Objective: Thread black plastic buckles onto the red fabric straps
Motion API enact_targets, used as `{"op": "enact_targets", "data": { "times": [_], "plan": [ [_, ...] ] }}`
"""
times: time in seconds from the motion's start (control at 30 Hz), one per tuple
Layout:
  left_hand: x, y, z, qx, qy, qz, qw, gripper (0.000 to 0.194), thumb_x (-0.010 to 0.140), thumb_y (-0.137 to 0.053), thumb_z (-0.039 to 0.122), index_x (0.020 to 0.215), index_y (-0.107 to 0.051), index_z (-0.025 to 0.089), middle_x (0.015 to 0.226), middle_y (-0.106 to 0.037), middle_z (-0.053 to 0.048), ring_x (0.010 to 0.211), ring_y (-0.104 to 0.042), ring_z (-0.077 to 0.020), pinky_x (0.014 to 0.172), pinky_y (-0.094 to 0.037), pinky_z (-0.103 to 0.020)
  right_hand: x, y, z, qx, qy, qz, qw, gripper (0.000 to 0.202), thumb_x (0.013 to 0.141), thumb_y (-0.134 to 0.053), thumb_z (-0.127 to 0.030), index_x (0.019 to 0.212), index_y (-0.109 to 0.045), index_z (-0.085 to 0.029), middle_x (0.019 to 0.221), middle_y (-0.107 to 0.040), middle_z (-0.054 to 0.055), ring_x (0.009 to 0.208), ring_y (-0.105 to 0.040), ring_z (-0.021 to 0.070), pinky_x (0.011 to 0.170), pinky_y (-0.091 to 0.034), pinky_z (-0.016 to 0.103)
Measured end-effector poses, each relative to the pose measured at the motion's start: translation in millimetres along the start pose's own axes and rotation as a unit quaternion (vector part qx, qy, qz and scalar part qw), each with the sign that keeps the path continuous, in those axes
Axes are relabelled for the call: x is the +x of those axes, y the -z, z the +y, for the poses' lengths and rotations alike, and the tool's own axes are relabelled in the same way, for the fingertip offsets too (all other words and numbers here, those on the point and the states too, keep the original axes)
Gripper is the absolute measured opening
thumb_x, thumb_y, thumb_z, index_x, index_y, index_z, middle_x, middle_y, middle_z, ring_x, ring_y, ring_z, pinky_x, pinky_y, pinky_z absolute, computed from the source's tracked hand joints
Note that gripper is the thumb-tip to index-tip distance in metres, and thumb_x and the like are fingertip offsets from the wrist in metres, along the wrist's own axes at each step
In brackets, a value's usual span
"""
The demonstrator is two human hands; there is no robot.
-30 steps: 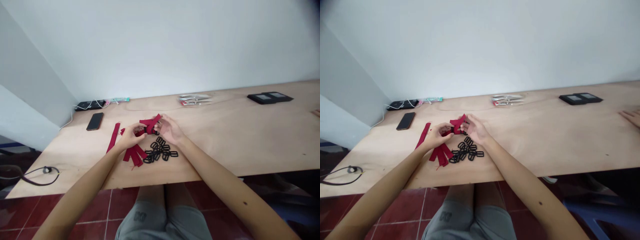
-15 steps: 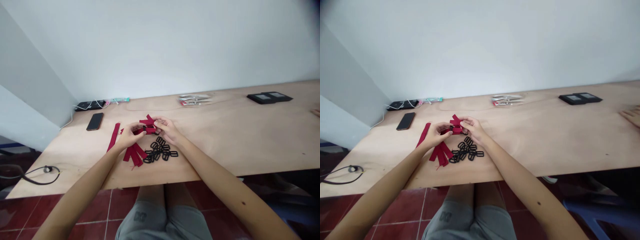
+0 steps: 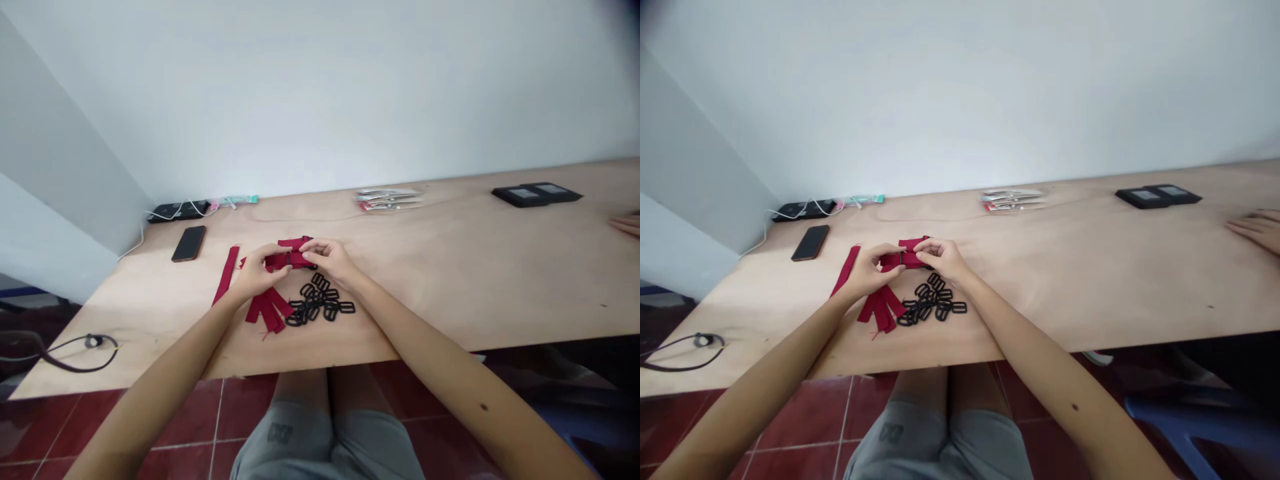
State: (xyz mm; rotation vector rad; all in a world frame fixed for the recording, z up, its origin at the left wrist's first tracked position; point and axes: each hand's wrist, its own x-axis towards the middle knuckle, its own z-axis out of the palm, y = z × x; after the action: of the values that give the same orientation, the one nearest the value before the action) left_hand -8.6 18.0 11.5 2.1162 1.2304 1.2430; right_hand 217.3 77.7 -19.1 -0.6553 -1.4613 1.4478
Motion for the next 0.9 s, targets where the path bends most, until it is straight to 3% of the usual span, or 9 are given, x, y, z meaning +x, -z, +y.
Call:
{"op": "enact_targets", "data": {
  "times": [0.27, 0.53, 0.77, 0.9],
  "plan": [
    [-2.3, -1.3, 2.7, 0.095, -0.082, -0.009, 0.992, 0.032, 0.087, -0.078, 0.019, 0.119, -0.076, 0.022, 0.112, -0.079, -0.008, 0.107, -0.072, -0.0258, 0.098, -0.059, -0.044, 0.3, -1.0, 4.7, 0.009, 0.034, -0.042, 0.999, 0.025, 0.089, -0.084, -0.043, 0.105, -0.084, -0.024, 0.108, -0.080, 0.006, 0.100, -0.071, 0.0220, 0.094, -0.056, 0.037],
    [-2.6, -1.0, 10.8, 0.101, -0.114, 0.003, 0.988, 0.027, 0.090, -0.078, 0.024, 0.117, -0.077, 0.023, 0.114, -0.080, -0.009, 0.115, -0.068, -0.0284, 0.103, -0.056, -0.048, -0.5, -2.2, 5.2, 0.046, 0.016, -0.066, 0.997, 0.050, 0.079, -0.093, -0.037, 0.125, -0.075, -0.027, 0.108, -0.068, 0.002, 0.097, -0.068, 0.0169, 0.089, -0.058, 0.030],
    [-8.0, -7.6, 20.8, 0.112, -0.120, 0.002, 0.986, 0.027, 0.092, -0.078, 0.031, 0.118, -0.078, 0.026, 0.111, -0.081, -0.010, 0.114, -0.069, -0.0298, 0.103, -0.056, -0.050, -4.7, -6.0, 5.5, -0.047, 0.029, -0.088, 0.995, 0.078, 0.078, -0.094, -0.041, 0.147, -0.058, -0.031, 0.109, -0.060, 0.000, 0.073, -0.055, 0.0112, 0.064, -0.049, 0.025],
    [-8.7, -7.5, 24.9, 0.080, -0.164, 0.024, 0.983, 0.029, 0.092, -0.079, 0.027, 0.121, -0.077, 0.027, 0.114, -0.081, -0.010, 0.115, -0.071, -0.0286, 0.103, -0.059, -0.048, -6.9, -6.1, -0.4, -0.147, 0.108, -0.067, 0.981, 0.067, 0.084, -0.089, -0.051, 0.143, -0.064, -0.031, 0.121, -0.055, 0.005, 0.086, -0.056, 0.0172, 0.078, -0.053, 0.033]
  ]
}}
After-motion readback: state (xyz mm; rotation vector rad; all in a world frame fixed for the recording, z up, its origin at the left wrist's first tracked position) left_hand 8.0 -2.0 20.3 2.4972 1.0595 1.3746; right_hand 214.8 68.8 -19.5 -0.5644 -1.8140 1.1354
